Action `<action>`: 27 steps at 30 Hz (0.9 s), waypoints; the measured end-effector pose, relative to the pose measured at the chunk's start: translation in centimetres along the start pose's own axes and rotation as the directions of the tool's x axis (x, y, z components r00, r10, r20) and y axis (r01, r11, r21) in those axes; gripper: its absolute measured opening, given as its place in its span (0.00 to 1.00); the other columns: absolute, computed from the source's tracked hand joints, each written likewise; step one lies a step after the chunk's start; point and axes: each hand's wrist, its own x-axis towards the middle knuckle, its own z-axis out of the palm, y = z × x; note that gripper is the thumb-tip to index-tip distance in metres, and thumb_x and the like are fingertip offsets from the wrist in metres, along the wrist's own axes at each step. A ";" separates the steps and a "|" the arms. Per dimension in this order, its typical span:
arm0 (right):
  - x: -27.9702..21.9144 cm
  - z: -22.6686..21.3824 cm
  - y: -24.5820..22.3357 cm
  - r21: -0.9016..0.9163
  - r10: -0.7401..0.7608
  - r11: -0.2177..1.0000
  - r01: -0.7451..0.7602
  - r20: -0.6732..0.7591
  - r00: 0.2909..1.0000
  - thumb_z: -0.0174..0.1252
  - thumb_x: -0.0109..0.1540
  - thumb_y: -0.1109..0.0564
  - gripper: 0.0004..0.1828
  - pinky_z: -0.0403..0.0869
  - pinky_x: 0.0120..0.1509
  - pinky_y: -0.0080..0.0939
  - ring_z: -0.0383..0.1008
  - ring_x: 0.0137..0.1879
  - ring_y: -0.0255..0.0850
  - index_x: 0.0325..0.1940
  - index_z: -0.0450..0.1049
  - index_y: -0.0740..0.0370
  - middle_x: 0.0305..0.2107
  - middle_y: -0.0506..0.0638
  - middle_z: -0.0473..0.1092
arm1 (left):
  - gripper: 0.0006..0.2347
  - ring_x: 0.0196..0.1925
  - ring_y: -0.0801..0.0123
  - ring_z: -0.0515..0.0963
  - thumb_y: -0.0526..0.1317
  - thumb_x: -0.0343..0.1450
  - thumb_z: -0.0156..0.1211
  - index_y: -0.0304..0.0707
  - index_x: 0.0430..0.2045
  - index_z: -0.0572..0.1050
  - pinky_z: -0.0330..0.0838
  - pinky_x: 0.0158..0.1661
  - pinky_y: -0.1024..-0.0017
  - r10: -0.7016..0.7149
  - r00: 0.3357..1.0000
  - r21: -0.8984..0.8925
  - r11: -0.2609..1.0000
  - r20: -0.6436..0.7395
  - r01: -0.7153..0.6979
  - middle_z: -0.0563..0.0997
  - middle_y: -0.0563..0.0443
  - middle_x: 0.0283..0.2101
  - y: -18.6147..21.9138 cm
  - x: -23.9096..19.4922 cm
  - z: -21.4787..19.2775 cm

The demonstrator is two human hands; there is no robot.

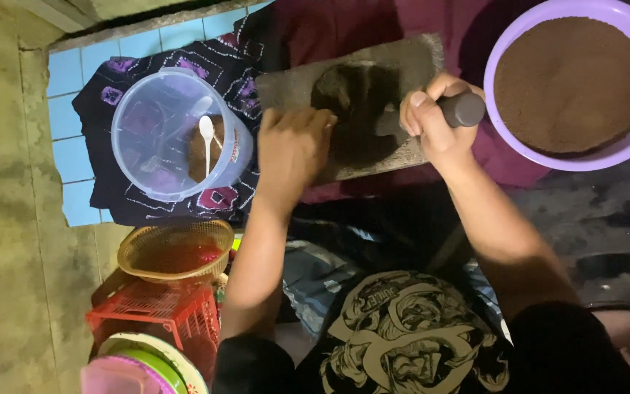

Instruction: The person uses a pestle to grind a brown substance on a stone slab. They repeatedly press and rotate the pestle to break down the material, occasionally using their left hand to gather and reposition the substance on the slab.

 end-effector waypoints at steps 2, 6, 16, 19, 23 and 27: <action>-0.2 -0.2 0.3 0.032 -0.007 0.999 0.007 -0.005 1.000 0.47 0.69 0.66 0.19 0.57 0.22 0.40 0.51 0.15 0.41 0.27 0.50 0.58 0.12 0.48 0.46 | 0.10 0.26 0.62 0.75 0.39 0.77 0.56 0.49 0.23 0.72 0.60 0.33 0.64 -0.089 0.995 0.153 0.984 -0.048 0.096 0.75 0.57 0.24 0.5 -0.5 -1.1; -0.1 0.0 0.3 0.037 -0.020 0.999 0.020 0.003 1.000 0.47 0.69 0.67 0.20 0.56 0.22 0.41 0.52 0.14 0.42 0.25 0.50 0.59 0.12 0.49 0.48 | 0.06 0.18 0.62 0.79 0.38 0.71 0.57 0.50 0.22 0.74 0.68 0.30 0.64 -0.205 0.978 0.297 0.937 0.047 0.183 0.77 0.56 0.16 1.2 -1.1 3.5; 0.0 0.3 -0.1 0.011 0.009 1.000 -0.009 -0.015 1.000 0.48 0.68 0.66 0.19 0.58 0.23 0.40 0.54 0.15 0.40 0.25 0.52 0.59 0.11 0.49 0.52 | 0.05 0.25 0.47 0.77 0.37 0.70 0.56 0.47 0.35 0.77 0.66 0.33 0.55 -0.162 0.987 -0.099 0.982 -0.018 0.159 0.80 0.49 0.22 -1.0 4.4 5.3; 0.1 0.4 -0.1 0.016 -0.003 1.000 0.003 -0.007 1.000 0.48 0.68 0.66 0.19 0.58 0.23 0.40 0.54 0.15 0.40 0.25 0.52 0.59 0.11 0.49 0.51 | 0.07 0.30 0.56 0.80 0.36 0.66 0.60 0.52 0.34 0.81 0.70 0.33 0.58 0.044 0.998 -0.131 0.991 0.048 -0.038 0.81 0.54 0.28 -1.7 3.9 7.1; 0.3 -0.4 2.1 0.125 -0.225 0.967 0.222 0.010 0.974 0.48 0.64 0.78 0.21 0.59 0.18 0.35 0.58 0.12 0.40 0.19 0.57 0.67 0.07 0.53 0.55 | 0.10 0.39 0.60 0.86 0.39 0.73 0.51 0.63 0.32 0.81 0.77 0.38 0.57 0.032 0.981 -0.095 0.995 0.190 -0.014 0.86 0.59 0.34 -1.6 2.8 5.0; 0.2 -0.8 2.5 0.132 -0.203 0.971 0.199 0.022 0.979 0.49 0.65 0.77 0.21 0.58 0.18 0.35 0.59 0.13 0.41 0.19 0.56 0.67 0.08 0.54 0.55 | 0.09 0.39 0.59 0.86 0.39 0.73 0.53 0.64 0.38 0.80 0.74 0.42 0.54 0.004 0.984 -0.064 0.998 0.178 0.007 0.86 0.58 0.36 -2.3 2.4 2.1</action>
